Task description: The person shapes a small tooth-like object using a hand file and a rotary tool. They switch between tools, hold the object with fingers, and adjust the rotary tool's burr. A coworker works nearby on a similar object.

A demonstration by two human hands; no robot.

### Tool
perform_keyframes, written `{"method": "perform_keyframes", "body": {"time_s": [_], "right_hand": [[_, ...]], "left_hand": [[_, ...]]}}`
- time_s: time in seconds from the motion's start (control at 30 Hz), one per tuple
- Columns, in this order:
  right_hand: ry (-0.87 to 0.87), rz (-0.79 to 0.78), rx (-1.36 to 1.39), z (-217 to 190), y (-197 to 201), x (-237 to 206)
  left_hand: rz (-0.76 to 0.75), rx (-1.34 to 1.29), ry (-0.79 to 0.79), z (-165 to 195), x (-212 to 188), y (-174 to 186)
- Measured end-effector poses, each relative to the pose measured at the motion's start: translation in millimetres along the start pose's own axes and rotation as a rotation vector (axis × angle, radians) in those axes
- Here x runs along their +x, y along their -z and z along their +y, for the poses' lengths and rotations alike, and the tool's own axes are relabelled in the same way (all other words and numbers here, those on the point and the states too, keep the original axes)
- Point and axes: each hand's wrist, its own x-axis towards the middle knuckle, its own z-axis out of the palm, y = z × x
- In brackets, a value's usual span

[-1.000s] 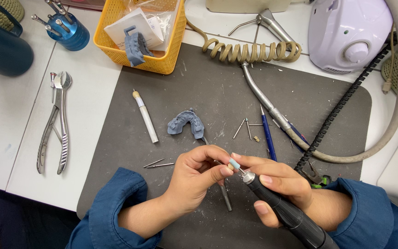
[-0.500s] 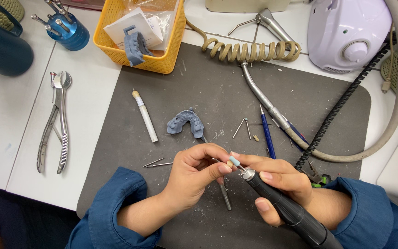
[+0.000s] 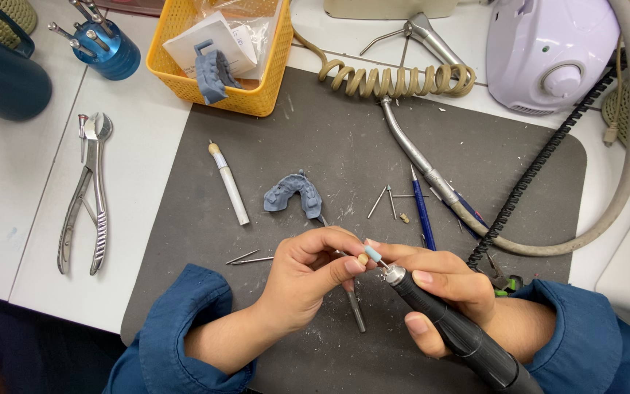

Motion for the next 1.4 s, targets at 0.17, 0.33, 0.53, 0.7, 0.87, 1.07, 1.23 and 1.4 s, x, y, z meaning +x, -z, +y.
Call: {"method": "perform_keyframes", "body": {"time_s": [0.17, 0.33, 0.53, 0.7, 0.87, 1.07, 1.23, 1.4], "right_hand": [[0.013, -0.043, -0.027, -0.2, 3.3, 1.6], [0.019, -0.030, -0.050, 0.0, 0.2, 0.4], [0.082, -0.036, -0.092, 3.5, -1.0, -0.3], [0.057, -0.049, -0.097, 3.3, 1.4, -0.8], [0.061, -0.032, -0.078, 4.4, 0.2, -0.7], [0.057, -0.082, -0.059, 4.6, 5.8, 2.1], [0.040, -0.079, -0.065, 0.9, 5.9, 2.7], [0.060, -0.069, -0.076, 0.7, 2.9, 2.4]], "left_hand": [[-0.007, -0.033, -0.003, -1.4, -0.7, -0.6], [-0.002, -0.077, 0.016, -2.3, -2.0, -1.7], [0.023, -0.087, 0.038, -2.5, -3.4, -3.1], [0.031, -0.113, 0.045, -2.6, -4.0, -3.9], [0.017, -0.117, 0.051, -2.4, -3.5, -3.7], [0.010, -0.063, 0.041, -1.0, -2.5, -1.9], [-0.011, 0.011, -0.002, 0.2, -2.1, -0.8], [-0.016, 0.020, -0.038, 0.4, -2.3, -0.8]]}}
